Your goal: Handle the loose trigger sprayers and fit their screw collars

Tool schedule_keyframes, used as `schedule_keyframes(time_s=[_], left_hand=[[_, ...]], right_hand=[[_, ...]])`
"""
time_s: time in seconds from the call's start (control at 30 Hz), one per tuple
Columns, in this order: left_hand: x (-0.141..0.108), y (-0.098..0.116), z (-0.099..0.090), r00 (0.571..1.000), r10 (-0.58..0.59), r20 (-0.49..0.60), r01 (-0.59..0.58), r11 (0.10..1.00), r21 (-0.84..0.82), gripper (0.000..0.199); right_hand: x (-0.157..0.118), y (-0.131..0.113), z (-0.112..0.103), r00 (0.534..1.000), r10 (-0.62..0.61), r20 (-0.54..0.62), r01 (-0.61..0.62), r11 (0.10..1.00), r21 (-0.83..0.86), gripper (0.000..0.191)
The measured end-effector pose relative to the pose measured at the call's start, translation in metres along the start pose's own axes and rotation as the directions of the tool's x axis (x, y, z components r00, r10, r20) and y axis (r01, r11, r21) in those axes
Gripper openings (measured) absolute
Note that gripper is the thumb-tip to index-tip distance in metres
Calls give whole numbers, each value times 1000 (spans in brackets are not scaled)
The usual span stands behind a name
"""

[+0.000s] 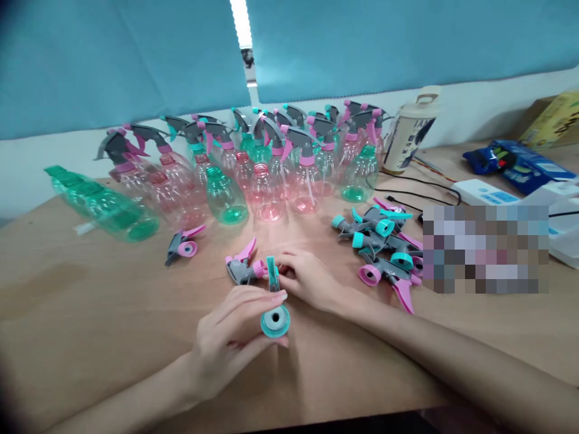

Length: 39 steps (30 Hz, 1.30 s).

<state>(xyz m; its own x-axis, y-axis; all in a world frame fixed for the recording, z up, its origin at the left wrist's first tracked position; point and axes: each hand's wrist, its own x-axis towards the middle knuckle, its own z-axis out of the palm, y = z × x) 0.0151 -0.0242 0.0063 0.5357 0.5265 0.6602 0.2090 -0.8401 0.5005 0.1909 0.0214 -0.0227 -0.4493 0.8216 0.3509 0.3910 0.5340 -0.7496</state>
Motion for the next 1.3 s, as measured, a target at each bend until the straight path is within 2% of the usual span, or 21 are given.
schedule_keyframes(time_s=[0.13, 0.2, 0.27, 0.37, 0.43, 0.5, 0.6, 0.73, 0.93, 1.3], left_hand=[[-1, -4, -1, 1000, 14, -21, -14, 1000, 7, 39], [0, -8, -3, 999, -4, -35, 5, 999, 31, 39], [2, -13, -6, 998, -28, -62, 31, 998, 58, 39], [3, -18, -9, 994, -77, -81, 84, 993, 88, 37], [4, -21, -9, 989, -132, -59, 138, 985, 105, 34], [4, -23, -8, 979, -202, -27, 204, 972, 119, 32], [3, -26, -4, 954, -299, 1, 296, 946, 130, 33], [3, -28, -1, 940, -341, 16, 335, 931, 146, 34], [3, -28, 0, 948, -314, 49, 305, 943, 134, 32], [2, -28, 1, 944, -329, 18, 325, 939, 115, 27]], right_hand=[[20, 9, 17, 1000, 21, 7, -21, 1000, -3, 18], [30, 10, 22, 999, 10, 49, -11, 1000, 21, 19], [37, 8, 20, 996, 10, 87, -14, 999, 45, 18], [35, 1, 6, 994, 61, 89, -66, 996, 62, 21], [27, -5, -6, 992, 116, 43, -118, 991, 64, 25], [17, -10, -16, 983, 178, -52, -175, 982, 65, 24], [2, -18, -25, 959, 212, -187, -197, 976, 95, 22], [-12, -24, -26, 962, 125, -244, -127, 992, 10, 17], [-24, -26, -18, 983, -95, -156, 47, 957, -288, 16], [-34, -44, 0, 970, -142, -198, 7, 830, -558, 35]])
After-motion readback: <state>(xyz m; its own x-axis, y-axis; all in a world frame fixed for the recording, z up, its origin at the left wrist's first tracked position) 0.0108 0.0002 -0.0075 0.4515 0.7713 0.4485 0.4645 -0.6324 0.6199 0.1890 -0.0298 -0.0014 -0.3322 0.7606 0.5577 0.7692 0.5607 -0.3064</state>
